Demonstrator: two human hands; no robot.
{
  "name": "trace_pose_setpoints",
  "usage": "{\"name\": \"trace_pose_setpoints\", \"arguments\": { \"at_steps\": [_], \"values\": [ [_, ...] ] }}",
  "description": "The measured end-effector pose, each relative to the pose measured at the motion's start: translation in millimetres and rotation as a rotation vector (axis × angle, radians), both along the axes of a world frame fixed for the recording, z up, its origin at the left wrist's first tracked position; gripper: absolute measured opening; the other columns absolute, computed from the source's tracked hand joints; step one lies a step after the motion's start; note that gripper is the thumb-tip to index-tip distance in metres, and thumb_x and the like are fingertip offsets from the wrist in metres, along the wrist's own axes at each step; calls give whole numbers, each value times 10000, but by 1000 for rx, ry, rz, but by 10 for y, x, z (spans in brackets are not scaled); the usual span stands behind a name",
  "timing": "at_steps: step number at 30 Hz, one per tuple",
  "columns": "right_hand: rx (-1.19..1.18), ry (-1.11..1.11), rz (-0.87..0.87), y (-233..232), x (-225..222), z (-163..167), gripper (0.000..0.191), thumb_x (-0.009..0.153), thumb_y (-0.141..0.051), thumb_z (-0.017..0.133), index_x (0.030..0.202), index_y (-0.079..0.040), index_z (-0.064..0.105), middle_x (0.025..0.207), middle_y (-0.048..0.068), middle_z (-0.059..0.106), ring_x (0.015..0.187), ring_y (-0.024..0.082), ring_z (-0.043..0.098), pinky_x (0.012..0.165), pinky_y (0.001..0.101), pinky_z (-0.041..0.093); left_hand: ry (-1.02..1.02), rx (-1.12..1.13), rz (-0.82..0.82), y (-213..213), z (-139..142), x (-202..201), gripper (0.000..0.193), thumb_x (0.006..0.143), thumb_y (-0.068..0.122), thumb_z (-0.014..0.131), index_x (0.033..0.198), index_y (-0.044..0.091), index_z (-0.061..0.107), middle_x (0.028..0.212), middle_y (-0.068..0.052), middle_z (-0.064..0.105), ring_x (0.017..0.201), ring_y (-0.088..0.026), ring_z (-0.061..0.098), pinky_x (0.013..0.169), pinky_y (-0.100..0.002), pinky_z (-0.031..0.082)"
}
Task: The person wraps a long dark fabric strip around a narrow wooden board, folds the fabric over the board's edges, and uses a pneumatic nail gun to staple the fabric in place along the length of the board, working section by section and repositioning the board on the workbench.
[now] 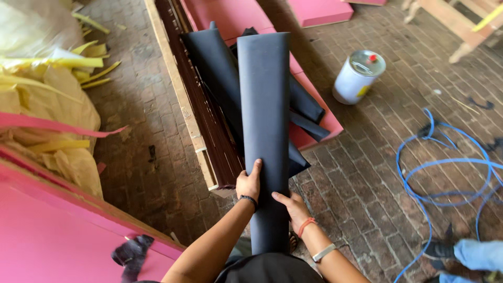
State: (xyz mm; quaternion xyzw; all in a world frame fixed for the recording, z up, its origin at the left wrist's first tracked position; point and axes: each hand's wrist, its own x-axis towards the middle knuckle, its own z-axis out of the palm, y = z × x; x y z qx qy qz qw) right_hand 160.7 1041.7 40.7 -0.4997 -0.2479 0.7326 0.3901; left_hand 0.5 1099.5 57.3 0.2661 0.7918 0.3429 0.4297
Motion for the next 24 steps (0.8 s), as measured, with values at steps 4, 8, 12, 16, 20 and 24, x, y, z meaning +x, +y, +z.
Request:
{"name": "trace_pose_setpoints", "arguments": {
  "at_steps": [4,8,12,16,20,24],
  "values": [
    [25,-124,123,497,-2,-34,487,813,-225,773,1245,-17,687,1121,100,750,980,205,706,880,354,555,28,-81,108,466,-13,-20,814,777,785,599,1080,45,754,1050,-188,772,1037,-352,725,942,-452,536],
    [47,-151,225,988,5,-105,516,814,-197,784,1275,-6,654,1159,103,750,1034,196,704,927,347,545,104,-144,172,974,-140,-75,815,783,803,583,1064,58,756,1047,-174,766,1038,-359,715,939,-465,532],
    [101,-160,256,1741,-24,-161,555,815,-172,792,1315,-10,614,1194,97,730,1080,187,686,970,346,533,43,-109,239,1679,-520,-196,817,809,783,592,1043,18,756,1050,-193,758,1044,-368,712,970,-460,519],
    [194,-178,341,2765,-64,-326,620,822,-206,775,1382,-53,558,1271,50,695,1155,163,649,1011,334,503,124,100,314,2702,-1043,-432,794,838,707,656,1153,-22,666,1095,-218,715,1058,-372,682,958,-460,503],
    [338,-725,504,3562,72,-750,623,834,-288,809,1356,-41,575,1298,79,645,1159,185,640,993,336,508,347,19,167,3505,-1367,-950,771,782,533,771,1328,25,573,1260,-193,615,1078,-390,643,837,-478,501],
    [196,-666,416,3977,551,-1354,454,821,-305,784,1190,-51,710,1176,80,757,1087,164,698,955,311,530,285,66,-174,3869,-1566,-970,515,823,398,720,1216,67,688,1077,-113,760,1035,-262,723,931,-366,549]
  ]
}}
